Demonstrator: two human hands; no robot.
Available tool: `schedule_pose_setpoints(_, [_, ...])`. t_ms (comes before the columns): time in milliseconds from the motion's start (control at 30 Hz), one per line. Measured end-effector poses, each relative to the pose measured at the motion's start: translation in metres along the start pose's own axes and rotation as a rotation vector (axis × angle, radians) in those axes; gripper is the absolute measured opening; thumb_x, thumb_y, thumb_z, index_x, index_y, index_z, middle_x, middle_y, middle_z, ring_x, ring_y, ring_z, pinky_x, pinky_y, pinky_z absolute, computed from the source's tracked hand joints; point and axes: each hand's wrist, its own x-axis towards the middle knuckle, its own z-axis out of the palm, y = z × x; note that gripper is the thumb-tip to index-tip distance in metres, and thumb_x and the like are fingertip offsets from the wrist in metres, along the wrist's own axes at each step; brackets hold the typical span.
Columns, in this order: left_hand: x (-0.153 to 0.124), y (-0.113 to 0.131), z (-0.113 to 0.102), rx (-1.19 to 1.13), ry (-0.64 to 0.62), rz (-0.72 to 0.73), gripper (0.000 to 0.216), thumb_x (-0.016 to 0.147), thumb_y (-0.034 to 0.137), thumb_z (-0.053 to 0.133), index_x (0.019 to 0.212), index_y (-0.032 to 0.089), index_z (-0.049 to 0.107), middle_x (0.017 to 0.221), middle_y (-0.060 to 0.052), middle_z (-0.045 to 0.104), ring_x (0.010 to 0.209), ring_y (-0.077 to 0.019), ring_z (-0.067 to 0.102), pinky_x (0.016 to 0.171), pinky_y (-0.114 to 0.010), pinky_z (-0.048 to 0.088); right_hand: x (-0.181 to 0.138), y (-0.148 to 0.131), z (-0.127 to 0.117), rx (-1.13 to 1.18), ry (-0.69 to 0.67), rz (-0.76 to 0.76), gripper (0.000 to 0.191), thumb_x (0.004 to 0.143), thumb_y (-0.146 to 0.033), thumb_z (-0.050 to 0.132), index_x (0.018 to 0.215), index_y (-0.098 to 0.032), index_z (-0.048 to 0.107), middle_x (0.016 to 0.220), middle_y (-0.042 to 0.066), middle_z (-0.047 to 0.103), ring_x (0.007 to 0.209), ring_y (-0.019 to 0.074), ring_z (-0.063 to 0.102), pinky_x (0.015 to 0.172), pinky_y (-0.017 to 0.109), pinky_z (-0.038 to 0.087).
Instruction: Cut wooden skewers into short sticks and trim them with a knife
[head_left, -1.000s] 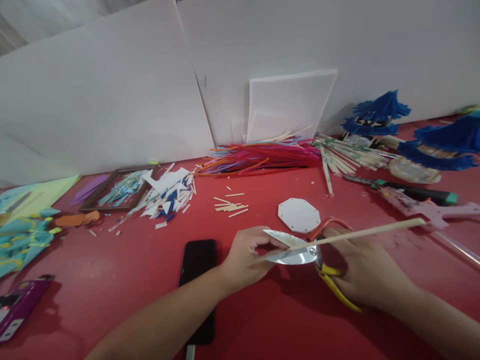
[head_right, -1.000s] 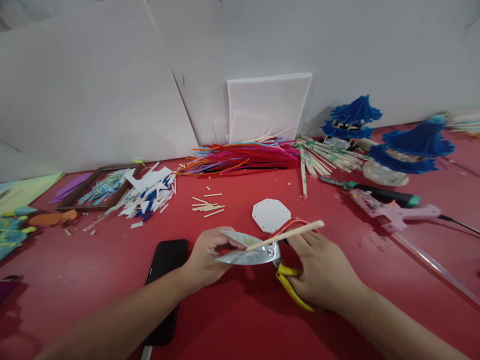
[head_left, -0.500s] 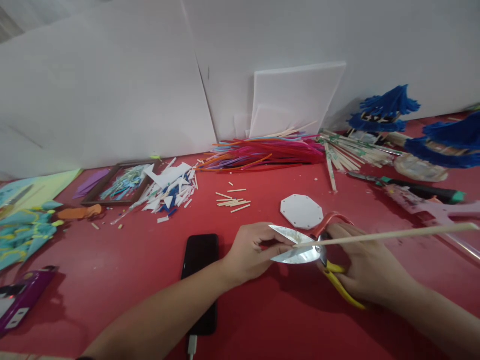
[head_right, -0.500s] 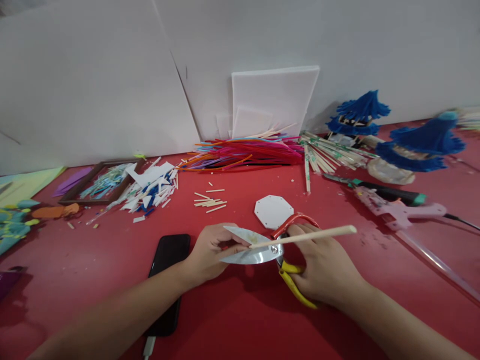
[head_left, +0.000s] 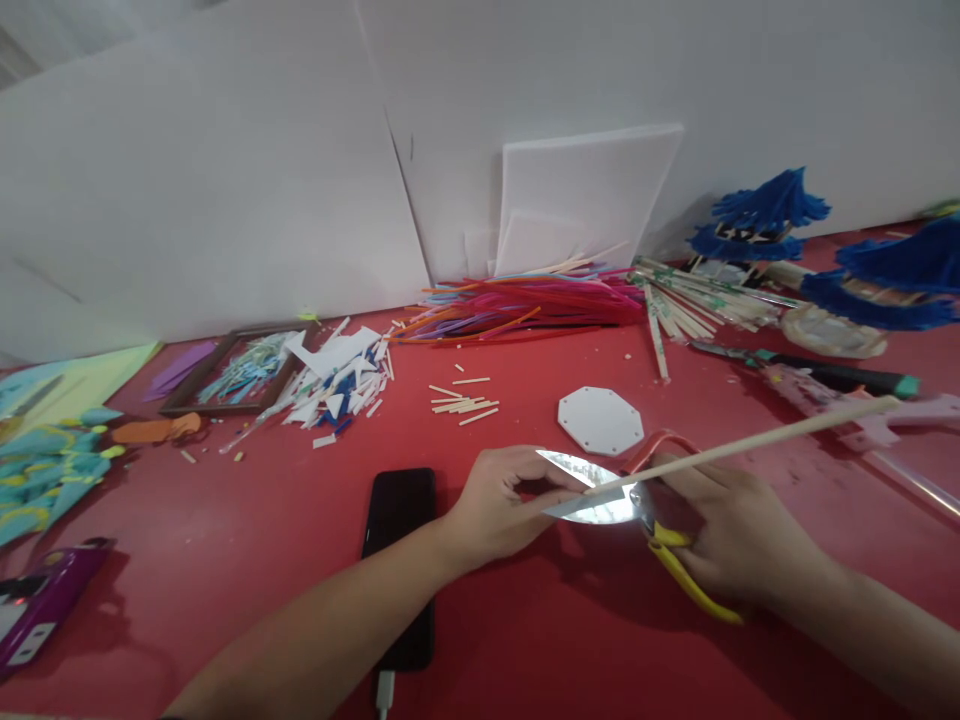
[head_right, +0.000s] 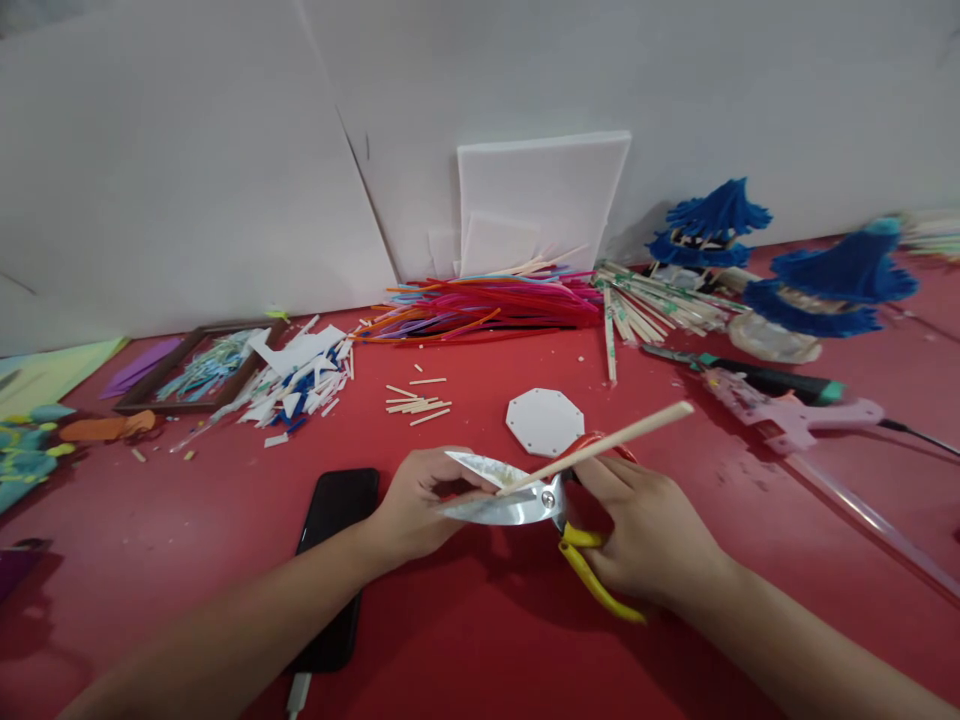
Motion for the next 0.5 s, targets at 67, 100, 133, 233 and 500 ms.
schedule_pose_setpoints(67, [-0.001, 0.000, 0.001, 0.014, 0.009, -0.014, 0.028, 0.086, 0.042, 0.073, 0.075, 0.017, 0.076, 0.079, -0.011, 0.080, 0.070, -0.0184, 0.075, 0.065, -0.028, 0.060, 0.000, 0.000, -0.001, 0.011, -0.037, 0.019, 0.010, 0.071, -0.033, 0.054, 0.077, -0.025, 0.051, 0.067, 0.005, 0.064, 0.057, 0.0197, 0.057, 0.053, 0.031, 0.044])
schedule_pose_setpoints(100, [-0.001, 0.000, 0.001, 0.025, 0.018, -0.023, 0.027, 0.085, 0.041, 0.073, 0.074, 0.017, 0.075, 0.078, -0.011, 0.079, 0.069, -0.0181, 0.074, 0.064, -0.027, 0.059, 0.001, -0.001, -0.002, 0.014, -0.052, 0.025, 0.011, 0.071, -0.032, 0.055, 0.078, -0.025, 0.051, 0.067, 0.005, 0.064, 0.058, 0.0199, 0.058, 0.053, 0.031, 0.044])
schedule_pose_setpoints(133, [-0.001, 0.000, 0.002, 0.030, 0.031, -0.037, 0.025, 0.083, 0.039, 0.075, 0.073, 0.016, 0.074, 0.077, -0.010, 0.078, 0.069, -0.0178, 0.073, 0.063, -0.027, 0.059, 0.002, -0.001, -0.002, 0.018, -0.062, 0.027, 0.011, 0.071, -0.032, 0.056, 0.079, -0.025, 0.051, 0.069, 0.005, 0.064, 0.059, 0.0204, 0.058, 0.054, 0.032, 0.045])
schedule_pose_setpoints(233, [-0.003, 0.001, 0.007, -0.072, 0.036, -0.125, 0.018, 0.079, 0.031, 0.076, 0.073, 0.017, 0.068, 0.073, -0.006, 0.075, 0.065, -0.0159, 0.071, 0.059, -0.025, 0.057, 0.007, -0.006, -0.004, 0.038, -0.065, 0.013, 0.017, 0.077, -0.037, 0.057, 0.088, -0.024, 0.052, 0.079, 0.007, 0.067, 0.071, 0.0242, 0.064, 0.063, 0.035, 0.049])
schedule_pose_setpoints(500, [-0.003, 0.001, 0.020, -0.408, -0.012, -0.301, 0.034, 0.088, 0.045, 0.069, 0.085, 0.021, 0.045, 0.059, 0.004, 0.063, 0.050, -0.0117, 0.066, 0.059, -0.025, 0.055, 0.014, -0.008, 0.003, 0.054, -0.032, 0.026, 0.033, 0.084, -0.051, 0.056, 0.100, -0.021, 0.055, 0.090, 0.010, 0.066, 0.081, 0.0266, 0.064, 0.071, 0.039, 0.051])
